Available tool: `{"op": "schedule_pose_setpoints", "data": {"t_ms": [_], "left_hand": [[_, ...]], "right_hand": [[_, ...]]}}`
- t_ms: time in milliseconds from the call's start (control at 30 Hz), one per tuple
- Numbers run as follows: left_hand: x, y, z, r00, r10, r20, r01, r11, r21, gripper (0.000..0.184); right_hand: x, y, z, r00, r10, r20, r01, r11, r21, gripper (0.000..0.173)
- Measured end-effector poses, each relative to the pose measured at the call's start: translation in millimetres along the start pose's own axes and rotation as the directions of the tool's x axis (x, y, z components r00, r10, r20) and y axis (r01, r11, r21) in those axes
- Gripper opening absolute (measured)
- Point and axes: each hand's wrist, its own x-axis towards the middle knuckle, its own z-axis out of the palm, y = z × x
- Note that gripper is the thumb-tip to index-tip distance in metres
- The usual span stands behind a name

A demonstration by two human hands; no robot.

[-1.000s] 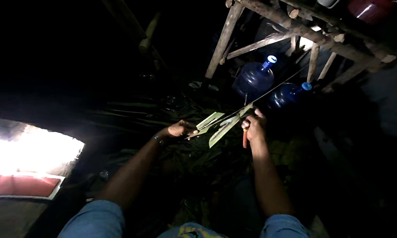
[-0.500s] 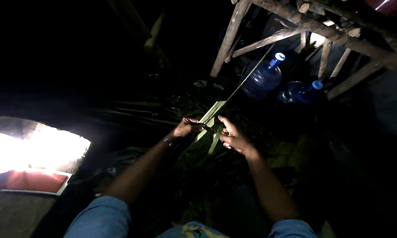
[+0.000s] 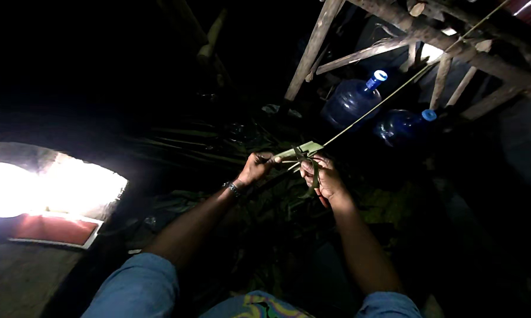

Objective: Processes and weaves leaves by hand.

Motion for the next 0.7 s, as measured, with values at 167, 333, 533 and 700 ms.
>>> {"op": "schedule_pose_setpoints", "data": {"t_ms": [167,333,533,700], "left_hand": [[14,-22,-21,0.93,-0.173,-0.324,0.116,0.976,-0.186,0.023],[22,-33,-83,0.816,-0.178,-0.551,0.325,0.928,0.181,0.03],[2,-50,-129,0.741,-0.333,-0.583,0.619,0.675,0.402,0.037],[-13,-69,-141,0.693,-0.397,-0.601,0.717,0.461,0.522,0.04]], "right_hand": [[-1,-4,-17,0.991,-0.065,-0.117,0.072,0.996,0.061,0.014],[-4,-18,-34,0.967,-0.076,-0.243,0.119,0.979,0.166,0.016],[-6,-26,-56,0.912,-0.153,-0.38,0.252,0.941,0.227,0.017],[-2,-25,-105,0.829,-0.239,-0.506,0.421,0.862,0.281,0.022]]}}
